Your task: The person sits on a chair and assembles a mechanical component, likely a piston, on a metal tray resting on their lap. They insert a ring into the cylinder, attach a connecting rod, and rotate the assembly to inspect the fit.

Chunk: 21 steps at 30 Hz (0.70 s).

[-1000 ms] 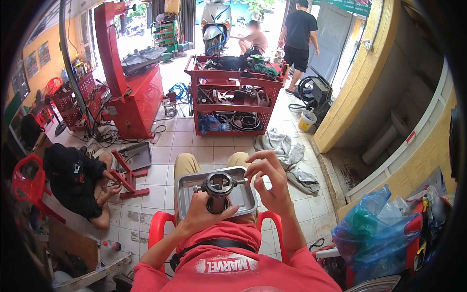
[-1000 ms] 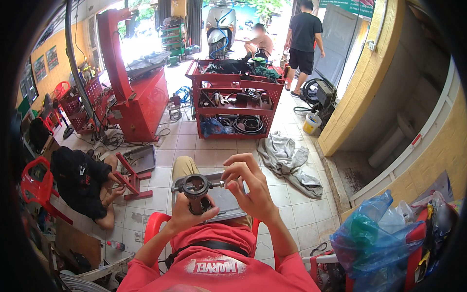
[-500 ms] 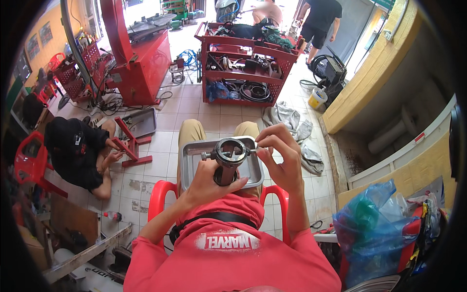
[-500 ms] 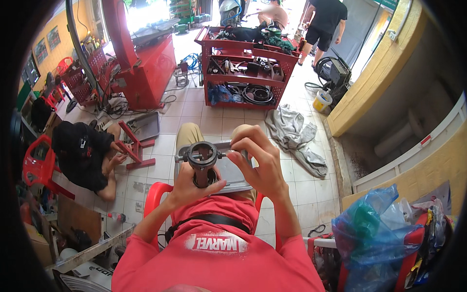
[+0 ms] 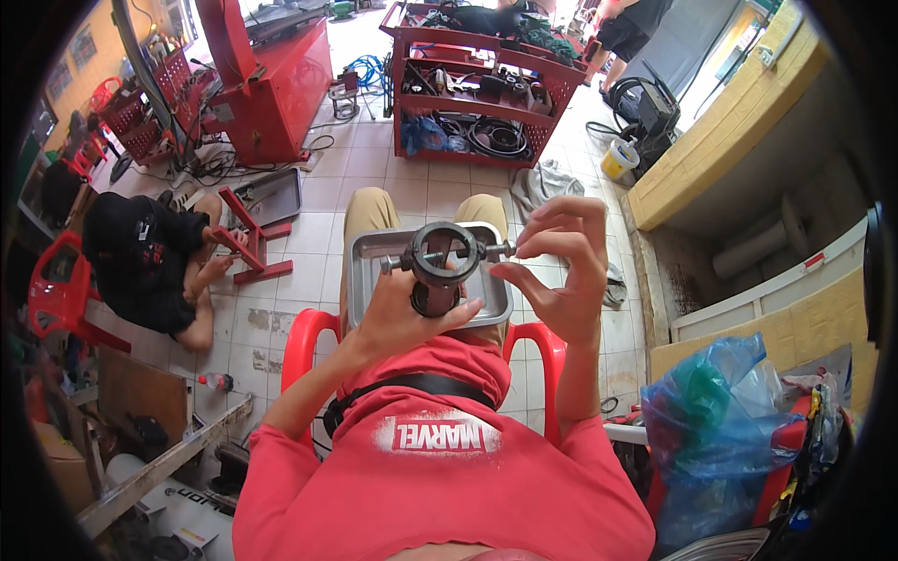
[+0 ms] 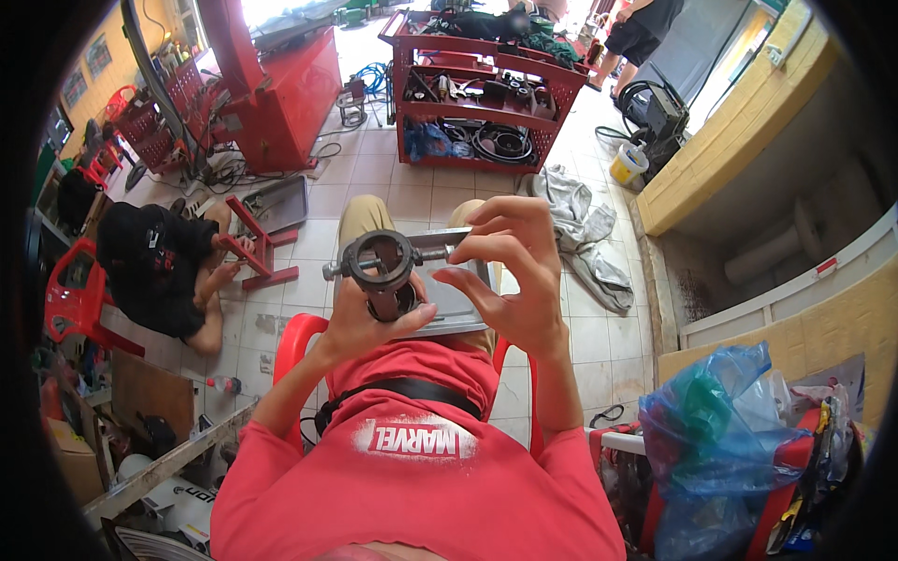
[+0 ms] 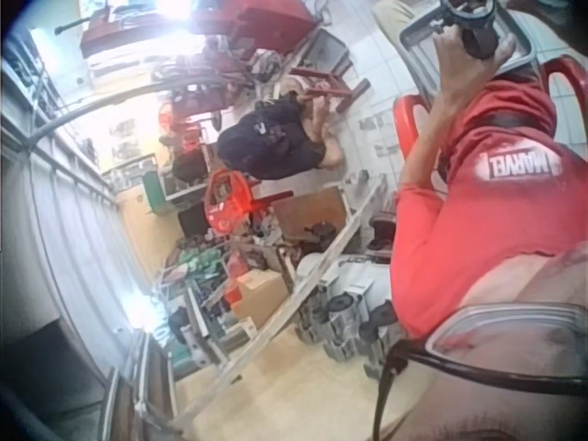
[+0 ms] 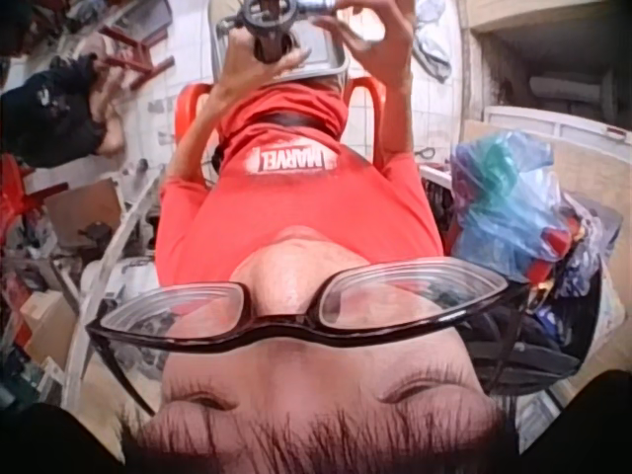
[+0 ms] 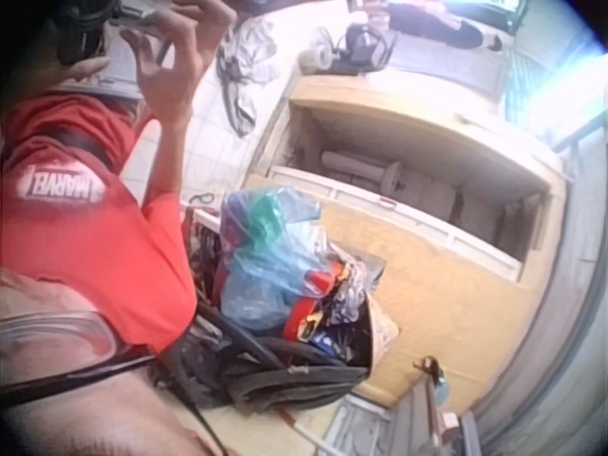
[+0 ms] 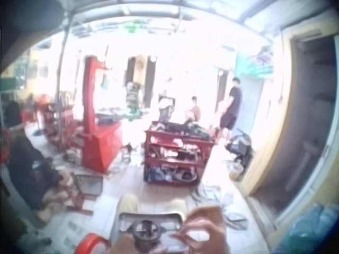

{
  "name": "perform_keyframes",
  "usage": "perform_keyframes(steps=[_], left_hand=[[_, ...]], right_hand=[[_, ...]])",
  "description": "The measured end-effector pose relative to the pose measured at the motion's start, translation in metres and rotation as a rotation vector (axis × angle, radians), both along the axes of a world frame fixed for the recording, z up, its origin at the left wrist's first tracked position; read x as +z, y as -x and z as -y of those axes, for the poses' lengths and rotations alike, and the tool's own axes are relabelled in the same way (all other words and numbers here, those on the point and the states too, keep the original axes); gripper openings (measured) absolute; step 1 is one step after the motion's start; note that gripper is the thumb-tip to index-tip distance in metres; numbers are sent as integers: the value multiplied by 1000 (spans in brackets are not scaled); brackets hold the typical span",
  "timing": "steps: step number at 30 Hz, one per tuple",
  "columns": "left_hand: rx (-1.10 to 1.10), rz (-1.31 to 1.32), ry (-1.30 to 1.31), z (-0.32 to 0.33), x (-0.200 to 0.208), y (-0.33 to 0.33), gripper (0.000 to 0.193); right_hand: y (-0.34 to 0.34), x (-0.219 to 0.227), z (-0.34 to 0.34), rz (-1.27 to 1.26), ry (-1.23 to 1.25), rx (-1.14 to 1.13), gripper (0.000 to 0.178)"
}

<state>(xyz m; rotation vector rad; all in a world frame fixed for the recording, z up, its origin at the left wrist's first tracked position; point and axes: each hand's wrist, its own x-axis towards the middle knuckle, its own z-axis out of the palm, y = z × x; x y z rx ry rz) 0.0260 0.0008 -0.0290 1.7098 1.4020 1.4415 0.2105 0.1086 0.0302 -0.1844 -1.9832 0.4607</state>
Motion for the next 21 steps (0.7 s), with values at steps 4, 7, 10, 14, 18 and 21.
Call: perform_keyframes(steps=[4, 7, 10, 14, 18, 21], left_hand=[[-14, 23, 12, 1, -4, 3, 29], [5, 99, 54, 6, -7, -1, 31], [13, 40, 18, 4, -6, -3, 33], [-22, 47, -17, -1, -9, 4, 32], [27, 82, 41, 2, -11, 0, 29], [32, -43, -61, -5, -4, 1, 28]], right_hand=[[3, 0, 3, -16, 161, 32, 34], [0, 3, 0, 132, 47, -6, 25], [-2, 5, 3, 153, 12, 20, 27], [2, 2, 5, -27, 32, 26, 40], [2, 3, -1, 92, 46, -10, 35], [2, 3, -4, 115, -115, -27, 37]])
